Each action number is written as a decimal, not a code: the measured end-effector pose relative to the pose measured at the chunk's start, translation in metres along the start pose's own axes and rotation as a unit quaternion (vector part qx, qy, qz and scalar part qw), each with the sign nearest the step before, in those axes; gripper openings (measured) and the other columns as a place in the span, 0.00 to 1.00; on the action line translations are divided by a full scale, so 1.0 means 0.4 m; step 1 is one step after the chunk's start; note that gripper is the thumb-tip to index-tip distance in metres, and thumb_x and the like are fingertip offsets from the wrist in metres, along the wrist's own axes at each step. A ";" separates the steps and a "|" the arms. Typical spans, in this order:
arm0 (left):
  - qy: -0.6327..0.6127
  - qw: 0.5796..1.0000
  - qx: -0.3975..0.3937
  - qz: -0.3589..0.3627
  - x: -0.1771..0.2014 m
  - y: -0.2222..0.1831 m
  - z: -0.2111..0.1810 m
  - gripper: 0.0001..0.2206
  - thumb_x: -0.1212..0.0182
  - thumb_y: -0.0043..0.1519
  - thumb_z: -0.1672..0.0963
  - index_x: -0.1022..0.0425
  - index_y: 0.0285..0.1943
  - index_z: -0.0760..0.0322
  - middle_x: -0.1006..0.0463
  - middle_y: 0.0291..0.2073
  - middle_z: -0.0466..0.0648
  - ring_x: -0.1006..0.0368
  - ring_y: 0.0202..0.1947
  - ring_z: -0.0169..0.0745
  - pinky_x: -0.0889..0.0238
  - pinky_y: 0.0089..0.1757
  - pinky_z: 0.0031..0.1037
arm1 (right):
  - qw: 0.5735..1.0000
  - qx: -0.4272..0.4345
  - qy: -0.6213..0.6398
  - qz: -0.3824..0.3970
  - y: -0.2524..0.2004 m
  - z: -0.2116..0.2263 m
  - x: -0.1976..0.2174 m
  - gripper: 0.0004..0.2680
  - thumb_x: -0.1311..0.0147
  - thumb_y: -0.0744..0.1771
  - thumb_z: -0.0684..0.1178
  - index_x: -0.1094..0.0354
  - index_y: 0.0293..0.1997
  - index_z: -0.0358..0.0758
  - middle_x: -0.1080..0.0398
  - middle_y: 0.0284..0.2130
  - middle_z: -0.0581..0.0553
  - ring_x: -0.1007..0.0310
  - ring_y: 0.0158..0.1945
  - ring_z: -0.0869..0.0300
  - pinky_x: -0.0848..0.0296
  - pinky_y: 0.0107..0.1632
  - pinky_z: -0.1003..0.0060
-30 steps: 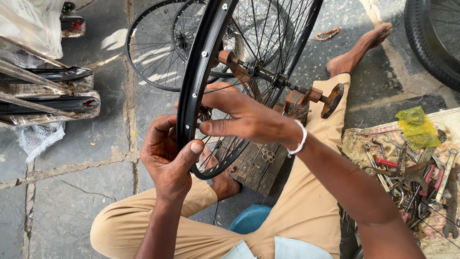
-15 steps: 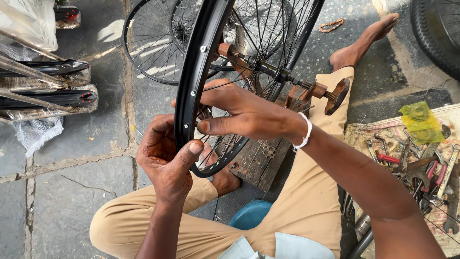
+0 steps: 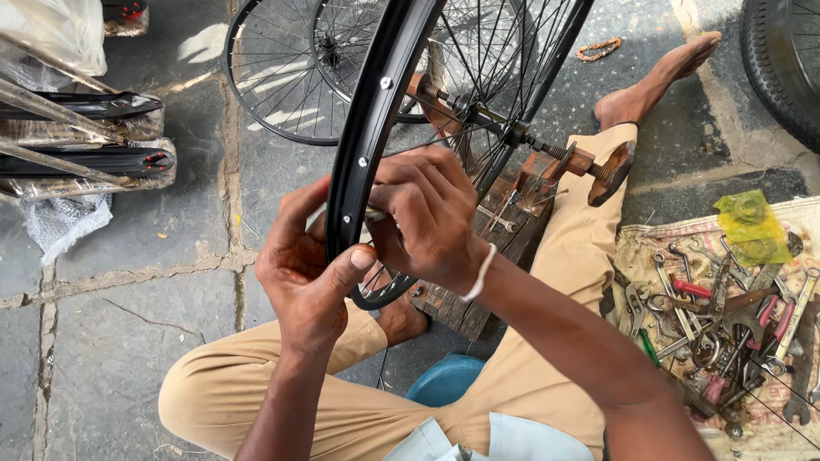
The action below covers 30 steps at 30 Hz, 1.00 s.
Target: The person cleans a bicycle rim with a small cloth and adjusts the spokes on a wheel by hand while it is mounted on a stand.
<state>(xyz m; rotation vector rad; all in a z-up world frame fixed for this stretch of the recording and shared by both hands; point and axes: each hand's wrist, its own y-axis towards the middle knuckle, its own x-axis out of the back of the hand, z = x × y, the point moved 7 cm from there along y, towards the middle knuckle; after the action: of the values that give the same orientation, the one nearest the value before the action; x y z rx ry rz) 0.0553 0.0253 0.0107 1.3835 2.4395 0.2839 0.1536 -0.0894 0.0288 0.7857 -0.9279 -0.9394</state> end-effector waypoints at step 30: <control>-0.098 0.939 0.152 -0.293 0.359 -0.238 0.342 0.08 0.47 0.76 0.56 0.27 0.51 0.67 0.27 0.33 0.45 0.29 0.35 0.33 0.32 0.44 0.29 | 0.779 -0.576 -0.173 0.176 -0.858 -0.406 -0.119 0.24 0.47 0.68 0.66 0.32 0.26 0.28 0.30 0.25 0.26 0.28 0.31 0.36 0.32 0.35 0.46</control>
<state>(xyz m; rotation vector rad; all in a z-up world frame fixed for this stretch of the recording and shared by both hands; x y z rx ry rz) -0.0384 0.1023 -0.1729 0.6695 2.6515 -0.3679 0.1798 -0.1537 -0.3474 -0.6178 -0.5839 -1.1022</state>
